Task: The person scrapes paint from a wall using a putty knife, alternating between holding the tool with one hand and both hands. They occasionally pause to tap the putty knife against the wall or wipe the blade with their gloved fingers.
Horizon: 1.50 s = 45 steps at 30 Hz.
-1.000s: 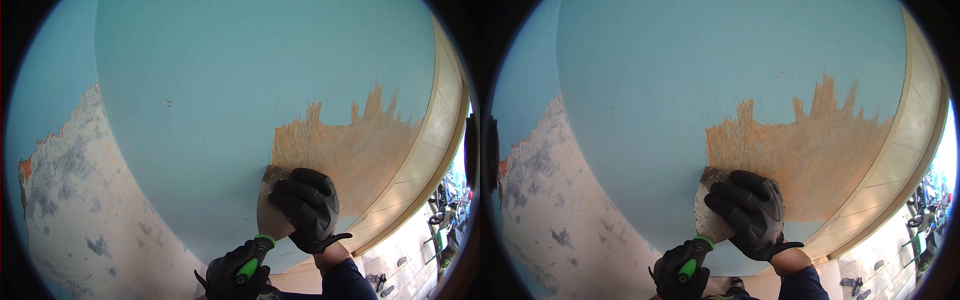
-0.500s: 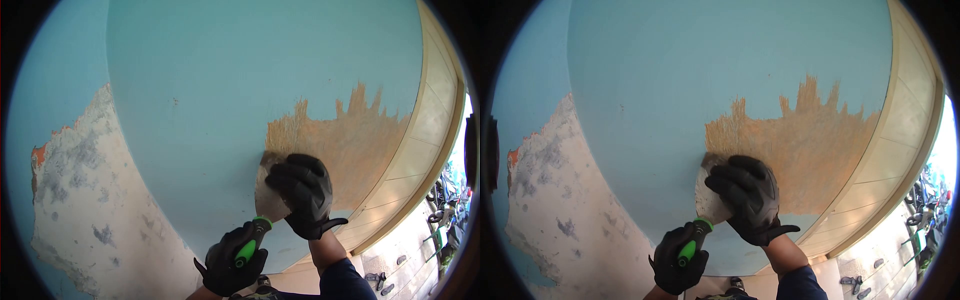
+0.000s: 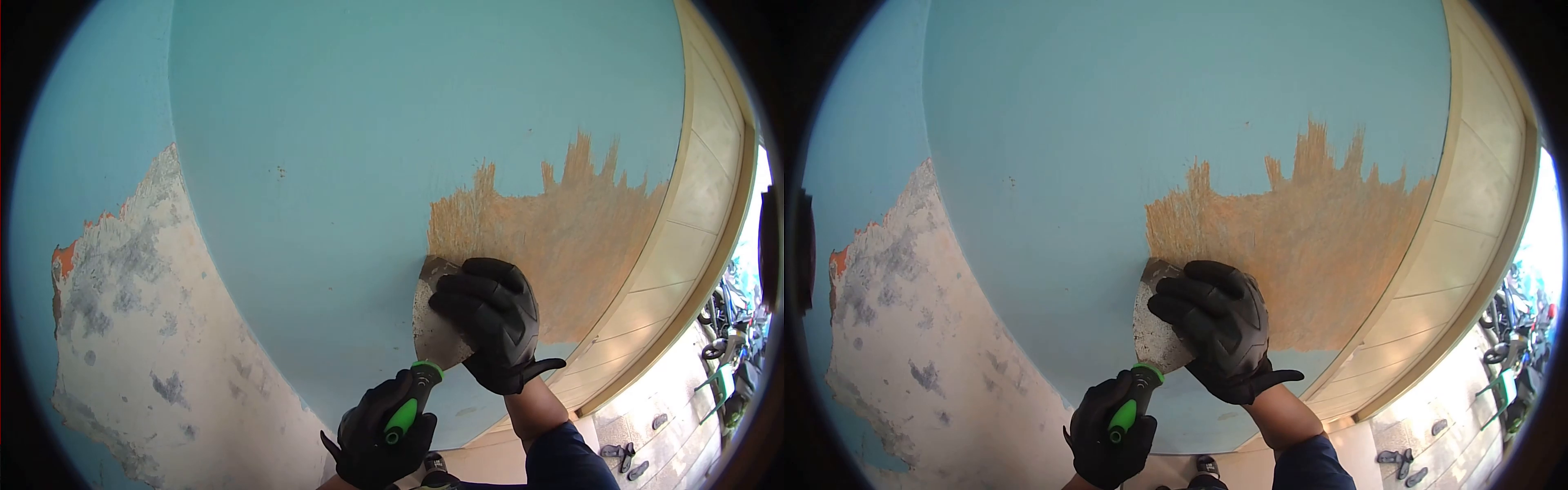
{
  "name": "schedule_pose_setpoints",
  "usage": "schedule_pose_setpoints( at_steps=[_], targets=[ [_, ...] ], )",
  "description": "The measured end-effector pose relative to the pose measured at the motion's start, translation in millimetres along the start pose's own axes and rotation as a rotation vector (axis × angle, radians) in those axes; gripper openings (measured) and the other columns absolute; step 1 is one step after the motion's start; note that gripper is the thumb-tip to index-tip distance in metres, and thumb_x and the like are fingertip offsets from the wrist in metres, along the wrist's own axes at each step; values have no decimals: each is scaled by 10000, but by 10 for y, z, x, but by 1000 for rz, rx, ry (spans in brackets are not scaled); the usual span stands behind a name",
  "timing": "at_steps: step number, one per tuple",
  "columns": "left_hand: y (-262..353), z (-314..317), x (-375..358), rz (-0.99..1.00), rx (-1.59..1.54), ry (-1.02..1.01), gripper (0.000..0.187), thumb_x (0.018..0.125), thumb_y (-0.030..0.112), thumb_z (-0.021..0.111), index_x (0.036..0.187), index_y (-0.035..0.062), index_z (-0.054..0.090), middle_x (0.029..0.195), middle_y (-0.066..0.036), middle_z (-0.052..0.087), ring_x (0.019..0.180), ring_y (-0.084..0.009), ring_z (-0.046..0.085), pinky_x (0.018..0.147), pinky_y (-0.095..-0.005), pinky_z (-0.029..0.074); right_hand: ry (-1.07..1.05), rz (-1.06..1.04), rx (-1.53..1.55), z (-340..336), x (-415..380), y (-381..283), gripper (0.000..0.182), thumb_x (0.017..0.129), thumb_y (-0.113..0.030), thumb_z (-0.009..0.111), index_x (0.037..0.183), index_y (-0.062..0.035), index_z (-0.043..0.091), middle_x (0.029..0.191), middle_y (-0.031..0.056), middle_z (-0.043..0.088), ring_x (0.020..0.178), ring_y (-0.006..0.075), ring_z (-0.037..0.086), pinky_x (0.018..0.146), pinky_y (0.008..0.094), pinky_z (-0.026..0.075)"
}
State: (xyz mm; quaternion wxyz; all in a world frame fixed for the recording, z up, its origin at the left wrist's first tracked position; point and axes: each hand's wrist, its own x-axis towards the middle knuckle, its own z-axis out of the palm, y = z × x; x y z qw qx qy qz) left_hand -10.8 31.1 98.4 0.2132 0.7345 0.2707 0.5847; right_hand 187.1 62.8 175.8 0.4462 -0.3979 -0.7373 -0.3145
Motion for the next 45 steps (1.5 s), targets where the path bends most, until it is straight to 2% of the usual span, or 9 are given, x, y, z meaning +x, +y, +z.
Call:
schedule_pose_setpoints(
  at_steps=[2, 5, 9, 16, 22, 24, 37, 39, 45],
  targets=[
    [-22, -37, 26, 32, -82, -88, 483, 799, 4, 747, 1265, 11, 620, 1203, -179, 672, 1087, -340, 668, 923, -403, 529, -15, 5, 0, -10, 3, 9, 406, 644, -107, 782, 1040, -184, 739, 1144, 8, 692, 1104, 306, 614, 876, 462, 519],
    [-25, -54, 24, -13, -121, -112, 480, 803, 10, 747, 1266, 14, 621, 1204, -181, 663, 1106, -334, 657, 938, -394, 519, -44, 28, 4, -18, -5, 1, 416, 636, -114, 795, 1042, -188, 740, 1149, 6, 693, 1113, 303, 608, 888, 461, 514],
    [-69, -5, 65, -16, -106, -99, 484, 803, 15, 751, 1269, 22, 623, 1196, -178, 665, 1102, -334, 660, 935, -393, 520, -42, 50, 32, 10, 43, 25, 445, 618, -116, 803, 1053, -184, 733, 1149, 11, 690, 1121, 308, 602, 897, 455, 505],
    [-32, 15, 281, 87, -94, 70, 517, 728, 26, 731, 1223, -52, 602, 1038, -177, 653, 903, -266, 673, 809, -366, 546, 77, -66, 4, 11, 330, 117, 468, 597, -114, 816, 1050, -180, 724, 1133, 11, 682, 1117, 312, 603, 885, 446, 501],
    [22, 2, 38, -2, 3, 5, 517, 720, 10, 729, 1216, -59, 599, 1049, -177, 647, 929, -291, 671, 816, -366, 545, 26, 9, 49, 11, 27, -5, 469, 585, -112, 821, 1039, -173, 720, 1117, 9, 688, 1092, 312, 619, 875, 448, 511],
    [-54, -7, 48, 75, -108, -60, 493, 798, 20, 755, 1274, 31, 624, 1199, -181, 663, 1093, -336, 662, 928, -391, 522, 26, 11, 51, 23, 2, 7, 449, 603, -111, 816, 1037, -177, 722, 1122, 7, 689, 1094, 306, 621, 873, 444, 512],
    [-38, -37, 109, 96, -103, -70, 498, 810, 1, 741, 1287, 14, 602, 1226, -183, 654, 1107, -318, 651, 961, -390, 506, 68, 14, 41, 53, 114, 19, 372, 661, -77, 774, 1015, -180, 726, 1083, 12, 698, 1059, 308, 631, 856, 446, 519],
    [-38, 2, 171, 92, -71, 39, 509, 726, 0, 719, 1218, -54, 600, 1037, -178, 641, 908, -287, 666, 802, -367, 544, 86, 5, 39, 50, 213, 60, 379, 658, -80, 773, 1021, -181, 724, 1089, 14, 692, 1064, 309, 626, 857, 450, 518],
    [-2, -11, 213, 73, -80, 50, 523, 740, -6, 717, 1246, -44, 589, 1039, -172, 629, 876, -271, 650, 788, -366, 539, 139, -36, 20, 18, 306, 43, 418, 639, -95, 794, 1038, -188, 709, 1124, 2, 667, 1094, 312, 599, 858, 444, 515]
  ],
)
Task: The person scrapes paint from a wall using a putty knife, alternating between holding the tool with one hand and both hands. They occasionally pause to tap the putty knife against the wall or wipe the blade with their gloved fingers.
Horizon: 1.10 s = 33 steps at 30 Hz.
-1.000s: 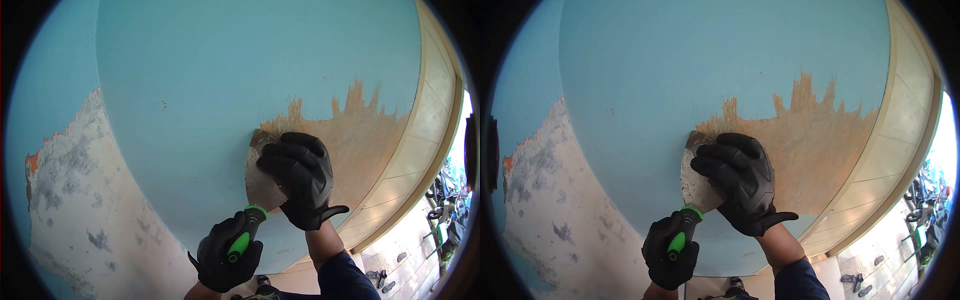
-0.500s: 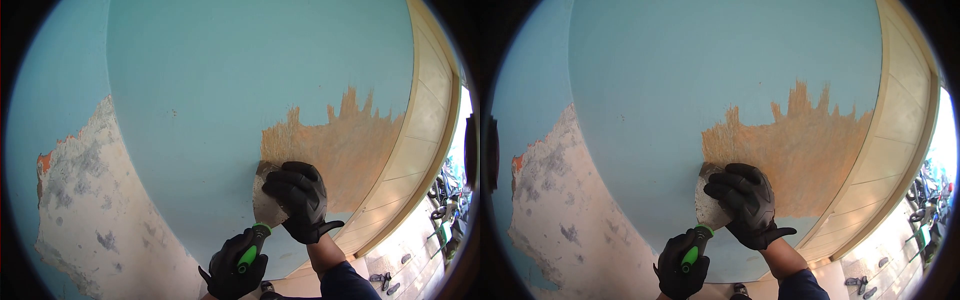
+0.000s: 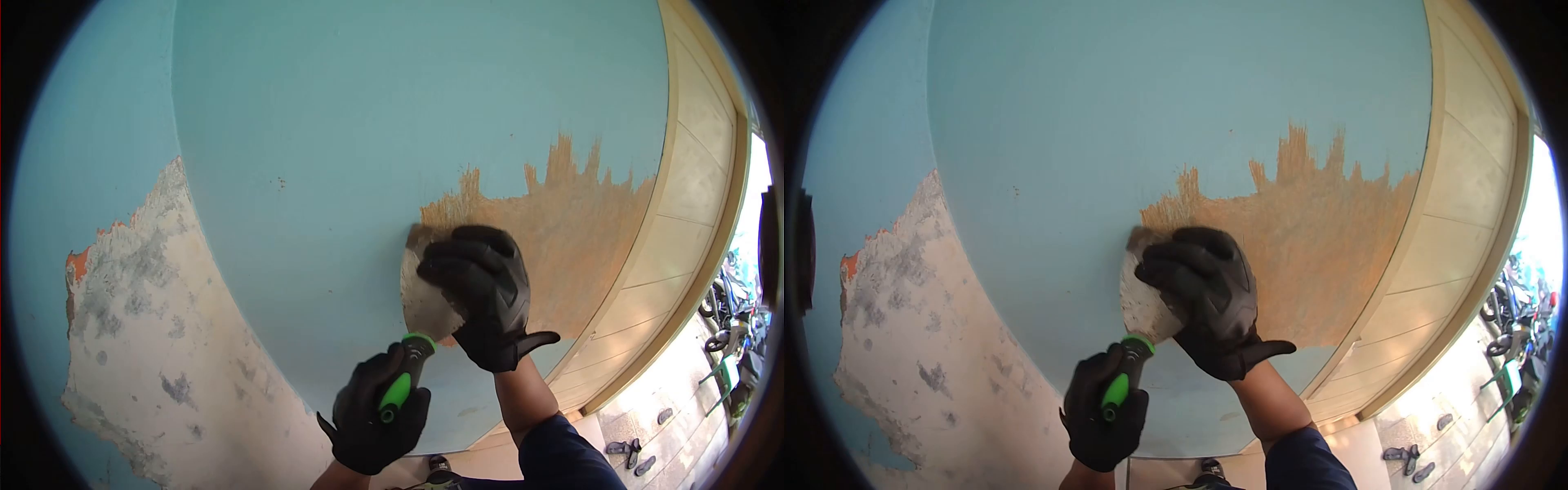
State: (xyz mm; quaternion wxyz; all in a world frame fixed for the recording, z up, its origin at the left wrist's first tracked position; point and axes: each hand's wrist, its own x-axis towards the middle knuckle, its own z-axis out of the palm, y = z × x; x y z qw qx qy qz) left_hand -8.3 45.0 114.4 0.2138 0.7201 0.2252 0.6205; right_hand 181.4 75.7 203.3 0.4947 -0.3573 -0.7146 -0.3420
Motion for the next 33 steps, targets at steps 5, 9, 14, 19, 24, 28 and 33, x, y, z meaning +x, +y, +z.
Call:
schedule_pose_setpoints(
  at_steps=[5, 9, 14, 19, 24, 28, 33],
  targets=[
    [-3, 18, -237, -47, 4, -68, 540, 746, -2, 723, 1264, -47, 574, 1072, -183, 628, 908, -278, 658, 795, -370, 539, -75, 67, 25, -30, -386, -55, 461, 607, -99, 816, 1047, -185, 707, 1126, 2, 673, 1089, 306, 605, 869, 438, 510],
    [32, -5, -228, -67, -5, -80, 534, 749, -4, 718, 1262, -38, 576, 1095, -188, 630, 936, -281, 666, 809, -374, 543, -86, 72, -9, -62, -324, -77, 403, 613, -109, 813, 1001, -179, 731, 1106, 7, 689, 1076, 304, 616, 876, 435, 513],
    [17, 10, -224, -81, 7, -69, 530, 748, -8, 713, 1260, -31, 580, 1097, -177, 631, 937, -275, 665, 822, -367, 540, -80, 56, 5, -45, -303, -49, 378, 645, -87, 786, 1010, -168, 734, 1103, 16, 689, 1089, 305, 612, 884, 435, 513],
    [-18, 16, -230, -40, 49, -55, 565, 766, 52, 777, 1285, -9, 564, 1132, -212, 668, 947, -310, 719, 798, -376, 583, -102, 60, 5, -66, -249, -76, 329, 678, -61, 758, 992, -157, 736, 1093, 20, 694, 1095, 305, 611, 890, 437, 515],
    [-43, -19, -202, -48, -66, -70, 492, 784, -15, 710, 1262, -22, 594, 1172, -176, 636, 1034, -274, 653, 894, -375, 522, -153, 67, 11, -98, -205, -80, 343, 677, -67, 763, 1006, -159, 731, 1100, 27, 692, 1099, 302, 607, 891, 437, 510],
    [129, 9, -145, -32, -12, -24, 495, 742, -26, 683, 1228, -57, 591, 1042, -167, 637, 913, -244, 660, 811, -349, 538, -159, 55, 38, -77, -189, -17, 365, 664, -78, 776, 1016, -161, 730, 1105, 27, 690, 1100, 303, 606, 886, 438, 508],
    [-1, 17, -197, -23, 92, -17, 509, 742, 41, 780, 1216, -17, 606, 1043, -195, 689, 840, -287, 725, 721, -365, 576, -102, 46, -13, -49, -252, -60, 386, 646, -93, 793, 1019, -165, 727, 1104, 24, 686, 1088, 309, 611, 881, 439, 501]
  ],
)
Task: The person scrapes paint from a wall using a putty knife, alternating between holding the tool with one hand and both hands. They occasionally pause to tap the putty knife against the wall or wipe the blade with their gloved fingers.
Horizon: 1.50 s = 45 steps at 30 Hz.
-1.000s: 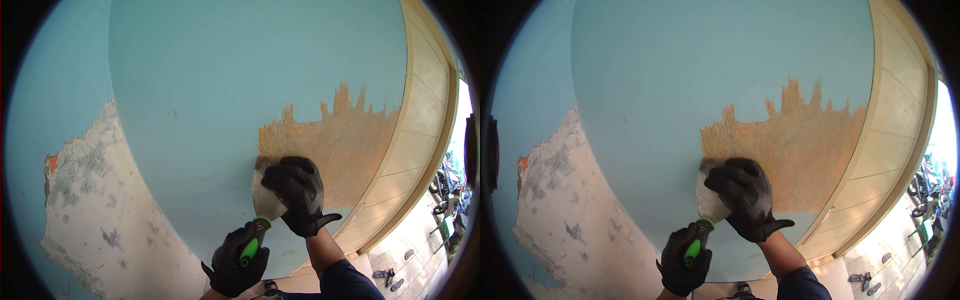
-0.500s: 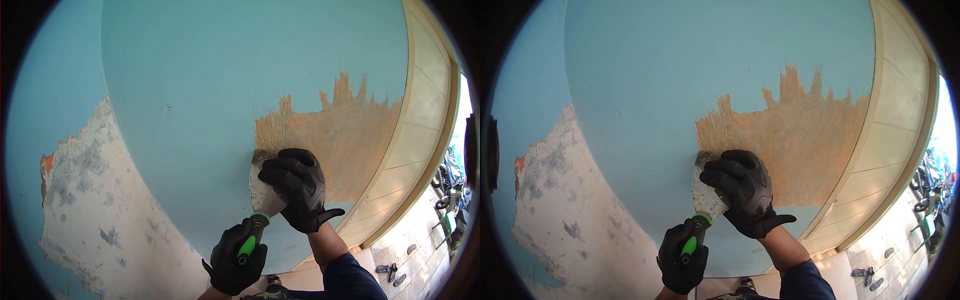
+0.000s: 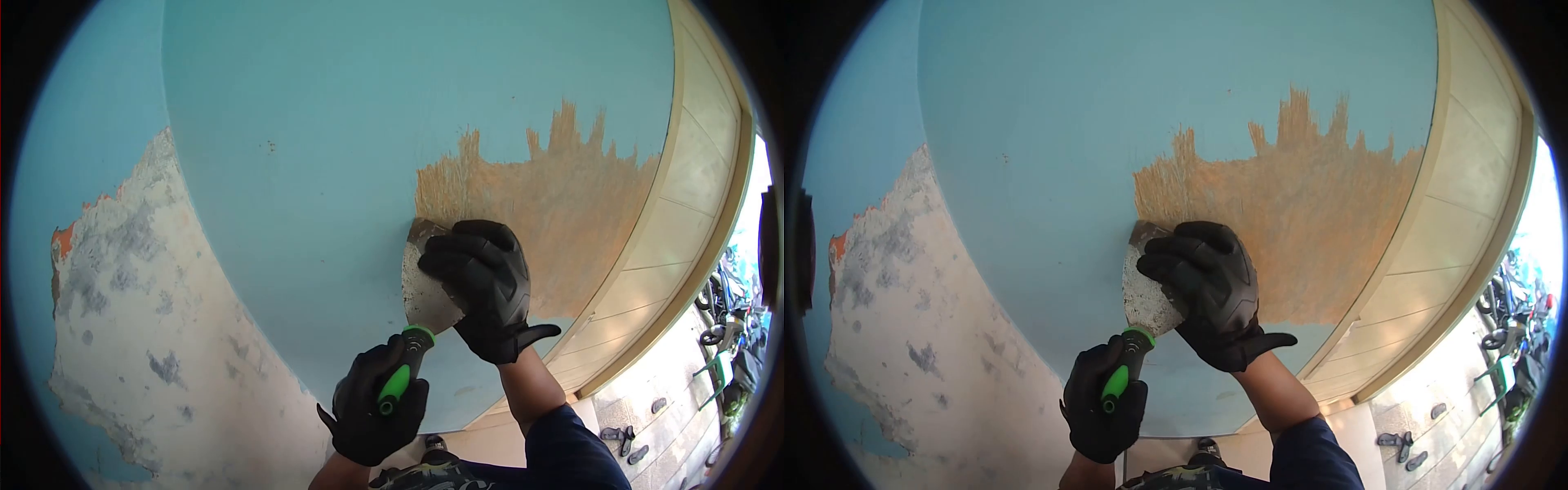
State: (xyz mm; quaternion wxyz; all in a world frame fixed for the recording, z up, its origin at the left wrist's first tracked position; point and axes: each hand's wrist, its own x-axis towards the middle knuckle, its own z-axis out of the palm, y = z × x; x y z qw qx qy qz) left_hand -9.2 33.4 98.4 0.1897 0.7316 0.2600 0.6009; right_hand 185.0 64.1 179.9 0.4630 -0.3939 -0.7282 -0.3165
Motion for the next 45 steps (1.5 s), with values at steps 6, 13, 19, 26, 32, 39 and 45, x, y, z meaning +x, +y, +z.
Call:
schedule_pose_setpoints(
  at_steps=[6, 13, 19, 26, 32, 39, 45],
  targets=[
    [22, -38, 19, -63, -194, -12, 504, 752, -47, 694, 1245, -21, 596, 1091, -159, 636, 983, -228, 646, 855, -340, 524, 33, -55, -8, 16, 14, 14, 397, 648, -76, 789, 1031, -148, 715, 1092, 37, 685, 1065, 312, 614, 859, 437, 509],
    [20, -42, 118, 75, -92, 49, 494, 773, -17, 744, 1241, -10, 589, 1064, -186, 661, 872, -276, 689, 751, -353, 552, 135, -99, 4, -18, 141, -23, 370, 653, -42, 775, 1006, -133, 707, 1078, 42, 685, 1028, 308, 622, 835, 425, 518],
    [10, -21, 52, -35, -178, 1, 491, 790, -57, 681, 1270, -3, 593, 1145, -155, 626, 965, -228, 641, 839, -343, 519, 79, -31, 7, 4, 62, -39, 339, 652, -44, 777, 975, -130, 715, 1080, 40, 686, 1044, 301, 614, 844, 424, 519],
    [0, -34, 43, 95, -66, 23, 463, 794, -11, 727, 1236, -16, 586, 1032, -173, 670, 827, -240, 682, 721, -335, 551, 66, -19, 8, -16, 69, -66, 349, 651, -59, 786, 986, -131, 717, 1077, 41, 689, 1051, 307, 613, 849, 436, 516],
    [-37, -32, -34, 12, -121, 14, 473, 790, -19, 724, 1245, -14, 599, 1047, -186, 665, 848, -266, 691, 736, -346, 555, 82, -9, 37, 19, -35, -98, 363, 650, -43, 781, 997, -126, 716, 1055, 47, 687, 1020, 313, 619, 841, 432, 516],
    [-11, -62, 47, 26, -164, 19, 484, 786, -36, 721, 1251, -17, 589, 1053, -181, 666, 842, -264, 687, 732, -351, 555, 125, -18, 31, 82, 3, -58, 357, 649, -39, 772, 992, -120, 719, 1061, 44, 691, 1012, 307, 616, 836, 426, 516],
    [-26, -79, 72, 15, -171, 21, 460, 793, -53, 710, 1232, -25, 579, 1066, -175, 669, 854, -239, 685, 742, -338, 553, 82, -27, 23, 12, 112, -87, 348, 647, -53, 774, 984, -123, 722, 1063, 44, 691, 1027, 309, 609, 845, 422, 517]
  ],
)
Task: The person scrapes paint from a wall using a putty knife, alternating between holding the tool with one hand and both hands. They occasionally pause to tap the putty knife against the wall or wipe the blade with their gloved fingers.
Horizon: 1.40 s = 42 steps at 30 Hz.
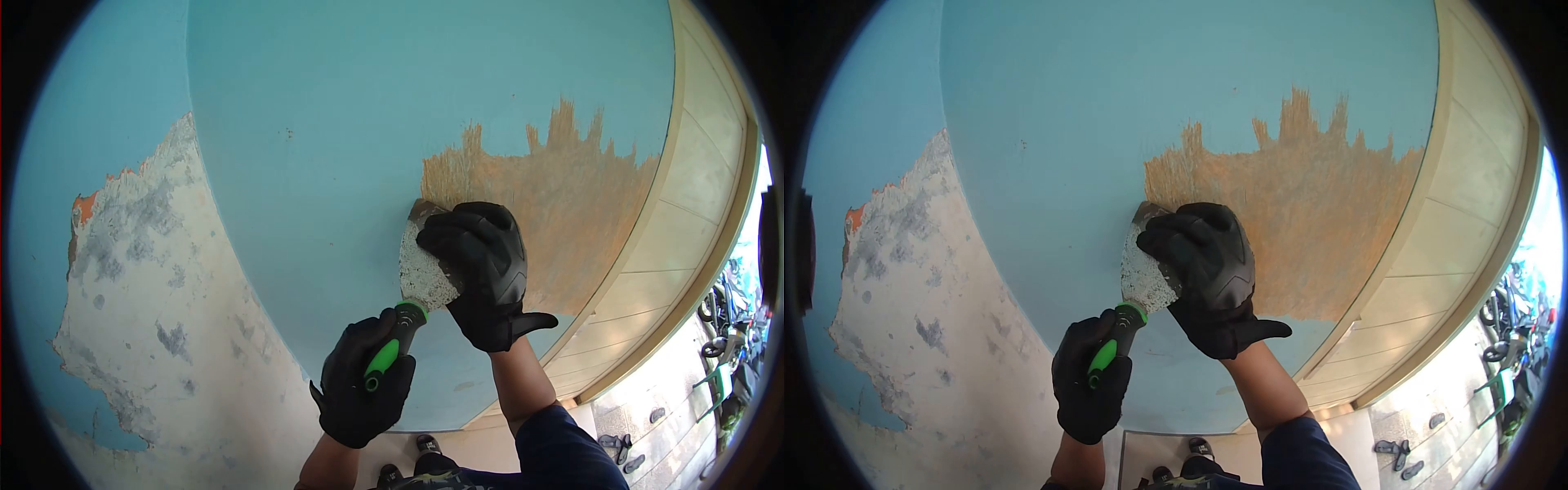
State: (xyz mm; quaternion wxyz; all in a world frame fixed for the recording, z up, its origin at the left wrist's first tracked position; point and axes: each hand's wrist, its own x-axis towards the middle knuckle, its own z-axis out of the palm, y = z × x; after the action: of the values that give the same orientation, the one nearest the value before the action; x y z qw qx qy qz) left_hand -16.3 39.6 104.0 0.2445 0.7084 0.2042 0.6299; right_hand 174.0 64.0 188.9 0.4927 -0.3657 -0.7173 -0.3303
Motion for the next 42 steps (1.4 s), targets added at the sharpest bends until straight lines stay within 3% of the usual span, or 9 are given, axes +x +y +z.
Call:
schedule_pose_setpoints(
  at_steps=[9, 14, 21, 22, 25, 31, 33, 39, 42],
  targets=[
    [-12, -29, 15, -53, -88, -12, 441, 782, -37, 723, 1206, -19, 603, 1065, -190, 662, 892, -268, 693, 756, -353, 550, 42, 3, 19, 57, -24, 13, 372, 631, -57, 782, 990, -137, 724, 1061, 38, 688, 1040, 307, 602, 855, 435, 512],
    [-82, 24, 42, 93, 74, 17, 435, 798, -18, 722, 1216, -18, 603, 1072, -184, 662, 887, -256, 694, 761, -346, 549, 47, 10, -25, 66, 21, 31, 367, 635, -48, 782, 985, -141, 721, 1068, 34, 689, 1042, 304, 605, 852, 422, 515],
    [-46, -9, 12, -88, 11, -60, 442, 790, -18, 726, 1213, -17, 599, 1060, -188, 665, 861, -254, 695, 744, -339, 548, 48, 14, -46, 56, -51, 4, 389, 620, -61, 796, 992, -144, 717, 1068, 30, 692, 1038, 304, 609, 854, 421, 514],
    [-89, -7, 98, 95, 88, -11, 445, 792, -18, 726, 1217, -15, 597, 1044, -185, 664, 844, -246, 693, 729, -342, 547, 54, 7, -45, 70, 0, 34, 389, 620, -61, 796, 992, -144, 717, 1068, 30, 692, 1038, 304, 609, 854, 421, 514],
    [25, -63, 161, -48, -41, -19, 443, 788, -11, 730, 1211, -13, 600, 1025, -183, 671, 852, -253, 696, 729, -344, 548, 82, -14, -43, 56, 42, 12, 377, 618, -66, 797, 979, -143, 721, 1054, 33, 696, 1034, 304, 611, 855, 423, 512],
    [-9, -17, 100, 65, 112, -31, 464, 796, -24, 722, 1240, -24, 586, 1053, -175, 650, 831, -237, 672, 736, -338, 543, 87, 11, 4, 68, 18, 29, 360, 633, -68, 788, 980, -140, 726, 1039, 35, 696, 1035, 306, 611, 860, 426, 509],
    [51, -32, 121, -143, -83, -24, 457, 793, -23, 723, 1231, -24, 595, 1055, -178, 653, 857, -249, 675, 747, -336, 541, 107, 13, 37, 47, 81, 28, 364, 637, -71, 790, 988, -136, 720, 1046, 43, 692, 1039, 311, 609, 859, 429, 508],
    [-45, -32, 105, 5, 59, -19, 429, 814, -31, 709, 1229, -26, 601, 1063, -172, 641, 873, -228, 665, 754, -332, 535, 66, 28, -12, 43, 18, 22, 380, 643, -62, 787, 1007, -134, 705, 1063, 55, 684, 1042, 315, 608, 853, 442, 506],
    [131, -93, 131, -295, -211, -17, 408, 832, -46, 678, 1232, -27, 597, 1036, -158, 633, 775, -180, 646, 686, -316, 518, 81, 35, 41, 17, 92, -40, 365, 652, -54, 777, 1001, -131, 705, 1044, 52, 684, 1045, 312, 607, 852, 445, 507]
  ],
)
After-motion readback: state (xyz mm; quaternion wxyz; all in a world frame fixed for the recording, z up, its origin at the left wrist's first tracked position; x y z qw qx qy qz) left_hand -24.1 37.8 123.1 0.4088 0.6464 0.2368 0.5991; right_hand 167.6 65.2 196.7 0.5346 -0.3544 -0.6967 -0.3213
